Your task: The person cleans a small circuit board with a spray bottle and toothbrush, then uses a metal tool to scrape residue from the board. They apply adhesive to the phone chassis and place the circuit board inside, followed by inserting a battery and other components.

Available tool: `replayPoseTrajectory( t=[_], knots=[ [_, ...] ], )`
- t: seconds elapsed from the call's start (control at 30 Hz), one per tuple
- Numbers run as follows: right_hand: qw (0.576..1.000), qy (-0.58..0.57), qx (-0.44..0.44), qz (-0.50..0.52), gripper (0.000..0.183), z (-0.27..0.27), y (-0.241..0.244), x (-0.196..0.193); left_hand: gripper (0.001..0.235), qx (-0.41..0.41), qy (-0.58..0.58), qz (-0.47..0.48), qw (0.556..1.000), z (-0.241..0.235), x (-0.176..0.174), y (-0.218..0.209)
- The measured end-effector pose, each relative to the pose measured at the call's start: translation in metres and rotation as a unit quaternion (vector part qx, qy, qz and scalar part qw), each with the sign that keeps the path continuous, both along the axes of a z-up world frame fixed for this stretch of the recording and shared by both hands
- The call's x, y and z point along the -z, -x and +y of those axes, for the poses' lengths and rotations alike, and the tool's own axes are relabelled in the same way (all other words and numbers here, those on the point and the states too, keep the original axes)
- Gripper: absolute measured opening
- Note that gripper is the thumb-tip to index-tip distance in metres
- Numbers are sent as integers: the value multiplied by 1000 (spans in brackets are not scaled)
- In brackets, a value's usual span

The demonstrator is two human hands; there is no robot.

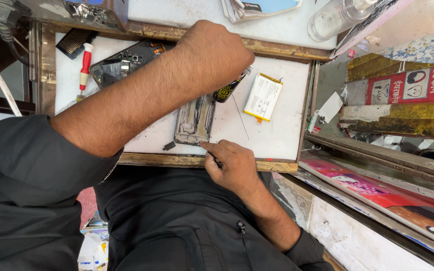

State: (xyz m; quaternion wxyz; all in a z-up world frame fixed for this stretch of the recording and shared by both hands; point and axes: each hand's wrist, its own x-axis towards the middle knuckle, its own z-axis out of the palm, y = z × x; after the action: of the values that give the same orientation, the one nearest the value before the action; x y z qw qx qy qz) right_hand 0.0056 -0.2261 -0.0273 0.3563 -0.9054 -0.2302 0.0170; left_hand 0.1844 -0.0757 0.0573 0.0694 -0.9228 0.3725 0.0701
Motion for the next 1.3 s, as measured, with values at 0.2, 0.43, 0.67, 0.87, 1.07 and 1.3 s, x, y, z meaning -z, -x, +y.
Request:
replayPoseTrajectory(
  t=[0.2, 0.43, 0.67, 0.87, 1.07, 1.3],
  knots=[
    [1000, -3, 0, 4, 26, 0, -1, -1, 15, 3, 23, -32, 999, 2, 0, -6],
    [1000, -13, 4, 23, 27, 1, -3, -3, 25, -17, 31, -52, 998, 7, -2, -7],
    [975, -128, 56, 175, 26, -23, 1, 13, 19, -47, 363, -60, 929, 67, -2, 28],
    [759, -577, 48, 297, 29, -42, -7, 29, 19, -311, 667, 271, 621, 94, 37, 126],
    [613, -697, 65, 365, 15, -15, -8, 12, 21, -363, 743, 363, 429, 67, 90, 198],
    [585, -713, 65, 380, 16, 10, -12, -4, 16, -378, 753, 313, 438, 64, 104, 204]
  ],
)
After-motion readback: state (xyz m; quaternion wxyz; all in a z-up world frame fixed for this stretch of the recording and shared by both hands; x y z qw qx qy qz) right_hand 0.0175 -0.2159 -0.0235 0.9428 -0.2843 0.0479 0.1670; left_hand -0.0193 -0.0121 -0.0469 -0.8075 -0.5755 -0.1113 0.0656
